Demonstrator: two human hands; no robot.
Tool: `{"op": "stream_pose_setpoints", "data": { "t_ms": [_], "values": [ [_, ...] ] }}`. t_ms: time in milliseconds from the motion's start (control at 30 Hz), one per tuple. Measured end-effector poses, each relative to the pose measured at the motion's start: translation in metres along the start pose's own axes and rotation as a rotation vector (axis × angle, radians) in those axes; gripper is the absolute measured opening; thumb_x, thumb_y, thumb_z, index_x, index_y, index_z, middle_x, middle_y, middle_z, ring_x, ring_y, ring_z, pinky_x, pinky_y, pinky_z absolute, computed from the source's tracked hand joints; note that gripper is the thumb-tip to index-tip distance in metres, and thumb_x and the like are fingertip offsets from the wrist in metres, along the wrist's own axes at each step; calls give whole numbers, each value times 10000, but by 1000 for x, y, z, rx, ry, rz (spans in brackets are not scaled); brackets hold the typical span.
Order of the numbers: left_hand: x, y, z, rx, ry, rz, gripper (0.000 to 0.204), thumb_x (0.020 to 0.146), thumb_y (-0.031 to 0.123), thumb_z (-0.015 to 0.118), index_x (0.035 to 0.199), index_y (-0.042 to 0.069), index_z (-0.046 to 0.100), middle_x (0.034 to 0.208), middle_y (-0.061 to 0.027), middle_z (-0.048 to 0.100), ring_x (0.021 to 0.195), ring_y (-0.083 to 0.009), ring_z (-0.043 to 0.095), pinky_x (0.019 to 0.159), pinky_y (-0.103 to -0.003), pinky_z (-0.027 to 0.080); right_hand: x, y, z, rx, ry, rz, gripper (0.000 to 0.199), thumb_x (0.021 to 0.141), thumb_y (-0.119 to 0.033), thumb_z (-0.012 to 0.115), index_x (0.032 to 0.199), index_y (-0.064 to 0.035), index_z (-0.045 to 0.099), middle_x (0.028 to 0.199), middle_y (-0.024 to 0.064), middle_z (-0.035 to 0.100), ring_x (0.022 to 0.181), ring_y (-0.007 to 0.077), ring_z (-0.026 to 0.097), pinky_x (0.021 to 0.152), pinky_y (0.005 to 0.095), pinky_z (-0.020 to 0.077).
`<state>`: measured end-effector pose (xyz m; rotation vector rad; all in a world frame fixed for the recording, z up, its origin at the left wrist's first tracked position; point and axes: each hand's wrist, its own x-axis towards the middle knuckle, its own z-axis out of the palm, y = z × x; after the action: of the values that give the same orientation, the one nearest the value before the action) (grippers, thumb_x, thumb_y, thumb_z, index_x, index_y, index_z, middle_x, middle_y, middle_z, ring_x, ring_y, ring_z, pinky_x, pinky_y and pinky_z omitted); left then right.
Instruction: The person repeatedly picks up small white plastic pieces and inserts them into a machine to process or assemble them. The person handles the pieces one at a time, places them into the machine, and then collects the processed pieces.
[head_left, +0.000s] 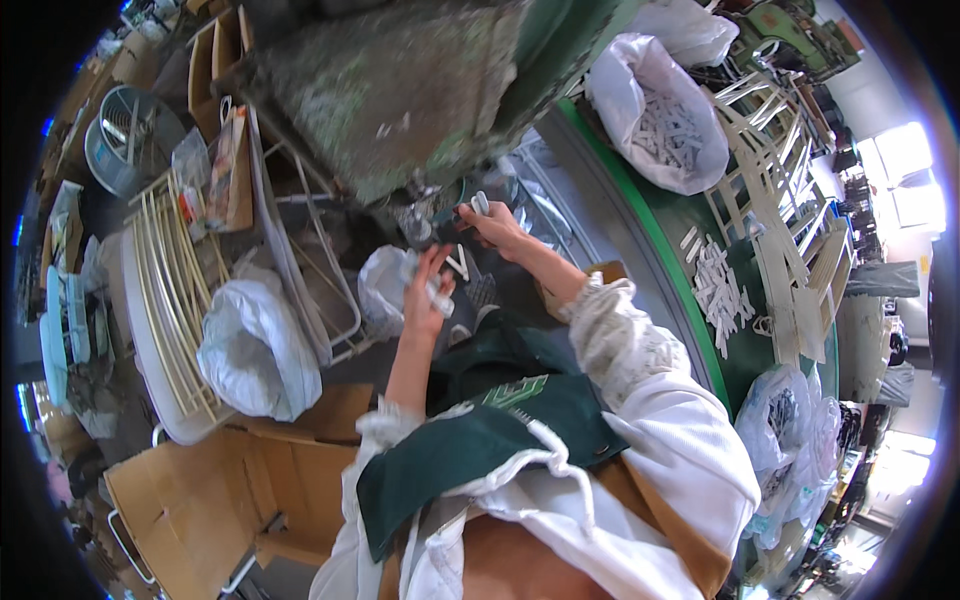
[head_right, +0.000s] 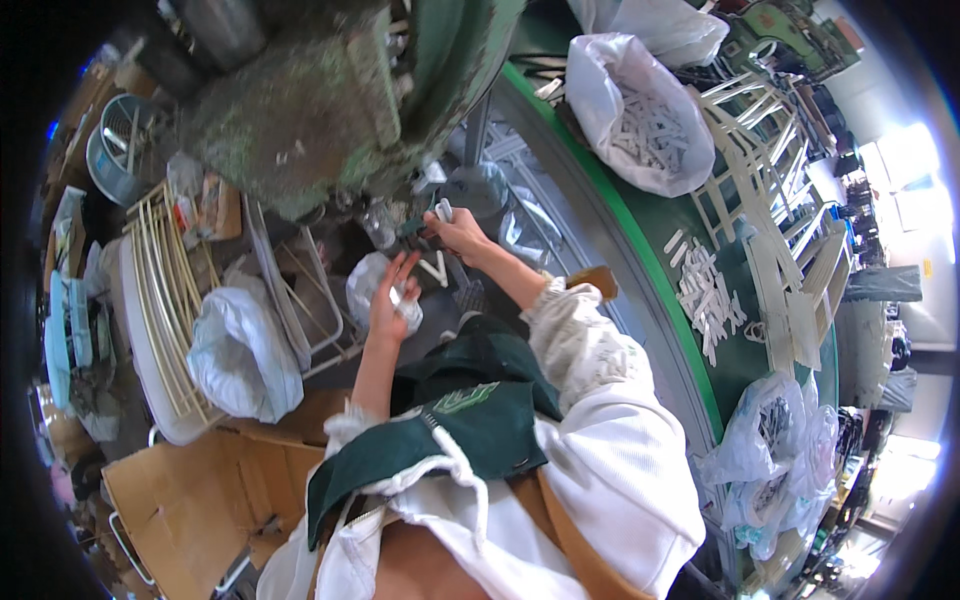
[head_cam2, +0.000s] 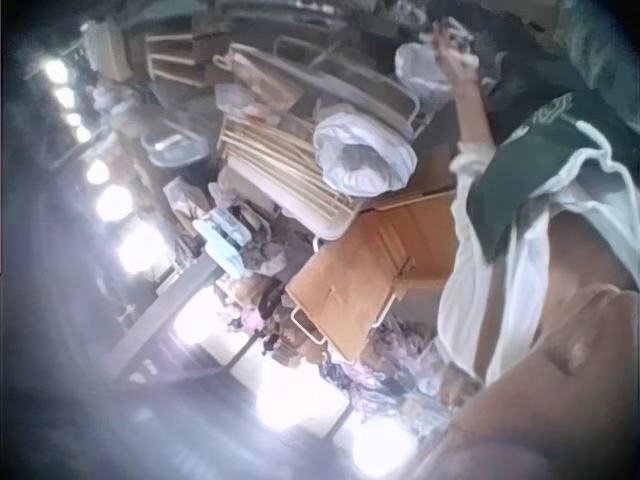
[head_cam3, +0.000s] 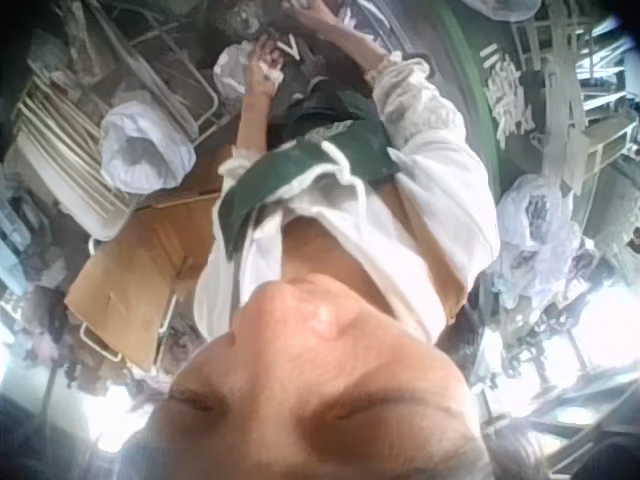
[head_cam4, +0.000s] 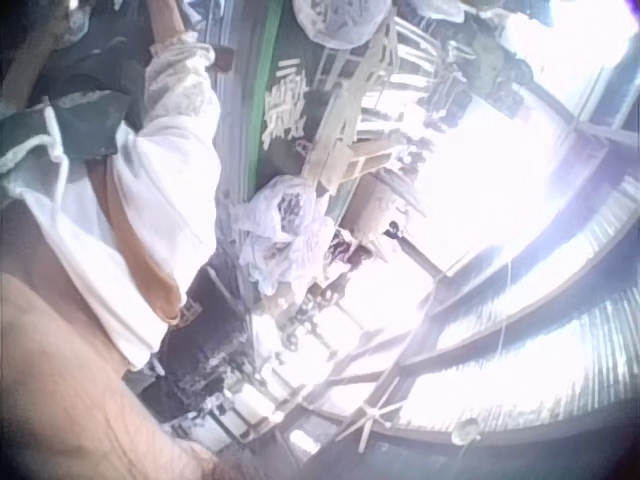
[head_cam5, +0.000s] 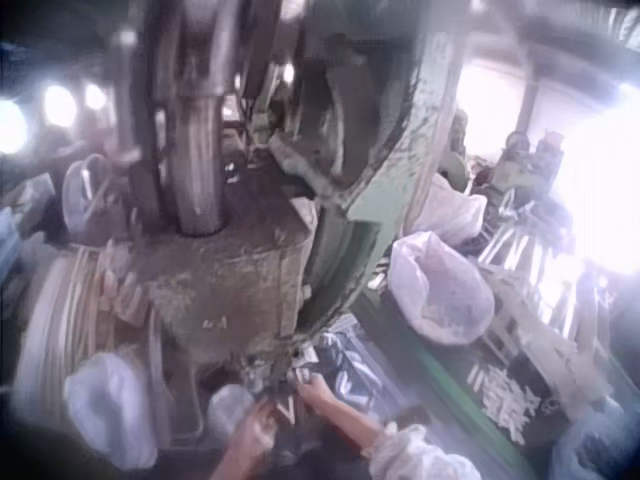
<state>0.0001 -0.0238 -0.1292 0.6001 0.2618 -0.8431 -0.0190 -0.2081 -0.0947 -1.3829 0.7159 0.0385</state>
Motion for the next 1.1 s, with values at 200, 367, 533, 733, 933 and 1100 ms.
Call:
{"op": "stream_pose_setpoints", "data": {
  "t_ms": [200,367,533,733,933,1100],
  "values": [
    [-27,46,-42,172,138,-39,274,909,150,546,1110,-34,521,945,-188,598,658,-174,532,532,-286,425,4,20,-40,138,16,119,153,942,-198,541,968,-49,568,818,0,512,578,62,433,459,224,341],
    [-47,44,-27,34,99,-46,267,905,79,505,1151,-26,487,995,-195,582,900,-287,608,874,-461,514,-32,-32,-23,-136,-217,-192,209,927,-36,487,1126,-3,543,903,36,543,691,87,541,589,231,477],
    [-62,47,-25,-57,223,73,308,922,66,446,1219,6,391,1118,-219,554,1049,-334,568,951,-504,461,-52,-63,-13,-230,-308,-340,180,926,-36,499,1069,52,563,862,57,609,703,91,600,626,233,506],
    [-71,51,0,-41,190,136,245,947,83,417,1183,21,435,1127,-196,561,1064,-302,565,963,-488,458,-69,-84,16,-68,-379,-417,182,941,-154,544,953,26,565,728,43,622,495,40,488,421,183,338],
    [-74,53,53,56,96,158,337,953,125,451,1270,12,444,996,-134,577,900,-235,601,846,-397,527,-67,-83,30,-108,-406,-391,149,944,-125,520,906,17,548,724,57,614,486,38,464,419,191,326],
    [-78,54,64,18,37,113,367,937,86,426,1288,-22,434,1030,-146,573,915,-231,596,855,-394,525,-37,-50,6,-255,-182,-377,194,972,-99,399,941,2,561,811,65,604,707,122,578,605,243,462]
  ]
}}
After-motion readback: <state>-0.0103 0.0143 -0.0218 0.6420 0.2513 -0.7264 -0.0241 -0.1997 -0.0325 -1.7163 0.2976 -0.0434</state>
